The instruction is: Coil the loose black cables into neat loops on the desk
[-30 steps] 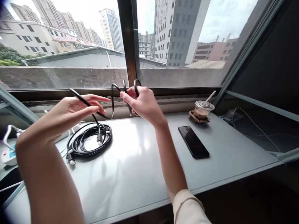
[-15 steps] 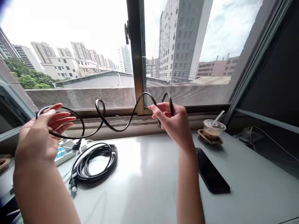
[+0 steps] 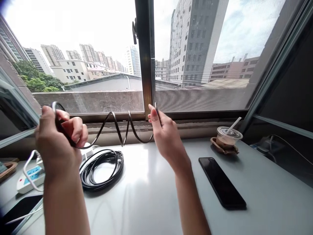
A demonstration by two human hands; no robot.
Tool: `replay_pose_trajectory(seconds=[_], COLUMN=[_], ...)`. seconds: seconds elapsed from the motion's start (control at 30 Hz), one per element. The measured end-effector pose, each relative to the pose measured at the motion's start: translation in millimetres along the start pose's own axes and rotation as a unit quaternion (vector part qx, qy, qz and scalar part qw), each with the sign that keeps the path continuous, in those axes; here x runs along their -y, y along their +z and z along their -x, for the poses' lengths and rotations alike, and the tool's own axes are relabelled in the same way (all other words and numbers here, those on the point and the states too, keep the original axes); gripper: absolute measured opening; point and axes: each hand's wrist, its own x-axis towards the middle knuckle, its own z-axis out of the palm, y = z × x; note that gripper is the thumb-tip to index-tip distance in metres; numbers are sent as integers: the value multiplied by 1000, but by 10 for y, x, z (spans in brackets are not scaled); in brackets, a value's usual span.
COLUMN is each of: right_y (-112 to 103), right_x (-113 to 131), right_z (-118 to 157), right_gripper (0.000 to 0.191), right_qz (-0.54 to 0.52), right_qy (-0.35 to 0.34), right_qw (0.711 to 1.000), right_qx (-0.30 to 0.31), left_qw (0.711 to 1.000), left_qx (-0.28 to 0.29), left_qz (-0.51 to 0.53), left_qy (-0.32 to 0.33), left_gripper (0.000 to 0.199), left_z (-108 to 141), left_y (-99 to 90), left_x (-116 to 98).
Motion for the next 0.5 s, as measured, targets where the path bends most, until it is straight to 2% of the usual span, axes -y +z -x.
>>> replay_pose_trajectory(seconds=[0.13, 0.23, 0.3, 0.37, 0.43, 0.5], right_y=[221, 390, 465, 486, 455, 392], right_x=[-23, 8, 44, 79, 107, 131], right_z=[6, 24, 43, 59, 67, 70], right_gripper=[59, 55, 51, 48, 48, 48], right_qz=[-63, -155, -226, -272, -284, -272], right_qy=[67, 82, 90, 96, 99, 93], right_qw=[988, 967, 952, 945, 948, 954], right_qx=[126, 184, 185, 154, 109, 88], left_qw=[999, 998, 996, 991, 982, 961], left_qx=[22, 57, 92, 131, 181, 256], left_qz=[22, 22, 13, -4, -38, -95], left_qy=[23, 6, -5, 8, 31, 43], left_gripper=[42, 46, 47, 47, 46, 44], left_z=[147, 261, 328, 379, 414, 437], left_y=[153, 246, 289, 313, 316, 304], left_x=[-7, -3, 4, 13, 20, 28])
